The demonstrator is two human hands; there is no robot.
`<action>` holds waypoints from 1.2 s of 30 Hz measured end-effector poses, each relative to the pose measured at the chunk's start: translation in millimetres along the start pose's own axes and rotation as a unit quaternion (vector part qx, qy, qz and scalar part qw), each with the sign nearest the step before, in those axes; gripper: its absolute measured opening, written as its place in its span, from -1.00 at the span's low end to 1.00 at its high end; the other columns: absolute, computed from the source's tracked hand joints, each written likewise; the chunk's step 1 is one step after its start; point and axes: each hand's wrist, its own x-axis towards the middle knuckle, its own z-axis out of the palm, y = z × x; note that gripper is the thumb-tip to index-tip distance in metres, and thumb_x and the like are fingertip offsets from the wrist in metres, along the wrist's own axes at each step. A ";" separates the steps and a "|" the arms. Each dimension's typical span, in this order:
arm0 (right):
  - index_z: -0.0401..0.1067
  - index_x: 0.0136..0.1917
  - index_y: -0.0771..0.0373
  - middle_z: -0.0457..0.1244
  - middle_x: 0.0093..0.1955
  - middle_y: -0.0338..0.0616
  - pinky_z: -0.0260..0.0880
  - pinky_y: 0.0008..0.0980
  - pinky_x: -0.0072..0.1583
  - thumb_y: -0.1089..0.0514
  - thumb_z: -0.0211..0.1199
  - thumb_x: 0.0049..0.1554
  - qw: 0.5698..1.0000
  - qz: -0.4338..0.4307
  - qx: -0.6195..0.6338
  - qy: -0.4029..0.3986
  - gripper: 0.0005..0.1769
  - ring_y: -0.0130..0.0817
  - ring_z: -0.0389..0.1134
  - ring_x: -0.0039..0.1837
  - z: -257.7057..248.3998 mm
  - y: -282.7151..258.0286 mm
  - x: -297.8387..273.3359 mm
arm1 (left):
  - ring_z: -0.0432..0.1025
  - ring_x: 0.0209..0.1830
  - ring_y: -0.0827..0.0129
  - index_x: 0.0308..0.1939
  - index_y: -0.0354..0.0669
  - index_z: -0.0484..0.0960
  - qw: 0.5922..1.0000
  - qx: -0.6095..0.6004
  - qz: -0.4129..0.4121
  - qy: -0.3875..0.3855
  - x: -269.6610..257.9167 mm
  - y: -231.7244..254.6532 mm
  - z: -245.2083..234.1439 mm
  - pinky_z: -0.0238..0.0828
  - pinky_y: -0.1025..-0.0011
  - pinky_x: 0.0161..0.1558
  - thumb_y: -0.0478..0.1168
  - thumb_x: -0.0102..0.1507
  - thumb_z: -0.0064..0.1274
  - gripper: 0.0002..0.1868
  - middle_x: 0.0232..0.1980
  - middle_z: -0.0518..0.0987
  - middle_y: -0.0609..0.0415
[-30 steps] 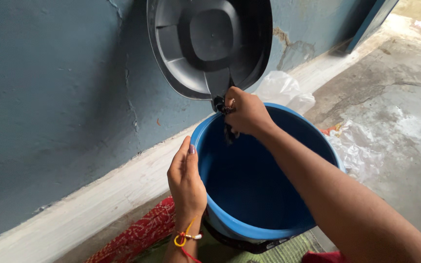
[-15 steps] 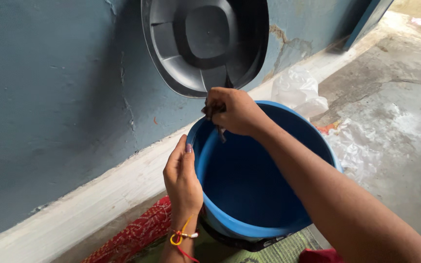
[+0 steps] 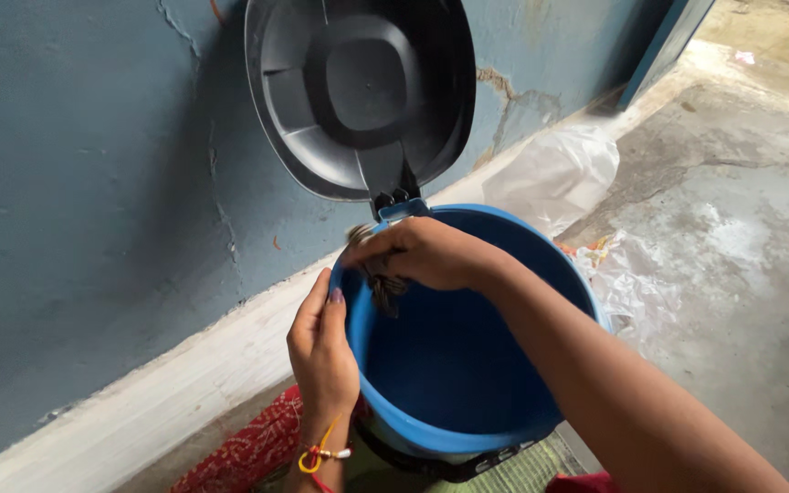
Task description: The person wipes the lid and the interior of a blue plastic bin with a cloth and removes paper scraps from a plastic bag.
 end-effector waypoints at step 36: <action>0.62 0.15 0.01 0.44 0.02 0.05 0.44 -0.15 0.15 0.29 0.24 -0.12 0.898 0.391 -0.112 0.168 -0.46 0.00 0.45 0.10 -119.1 705.2 -60.0 | 0.51 0.25 0.29 0.34 -0.34 0.51 0.940 0.257 -0.224 0.016 183.5 -84.5 117.8 0.35 0.32 0.29 -0.13 0.39 -0.08 -0.51 0.21 0.64 -0.19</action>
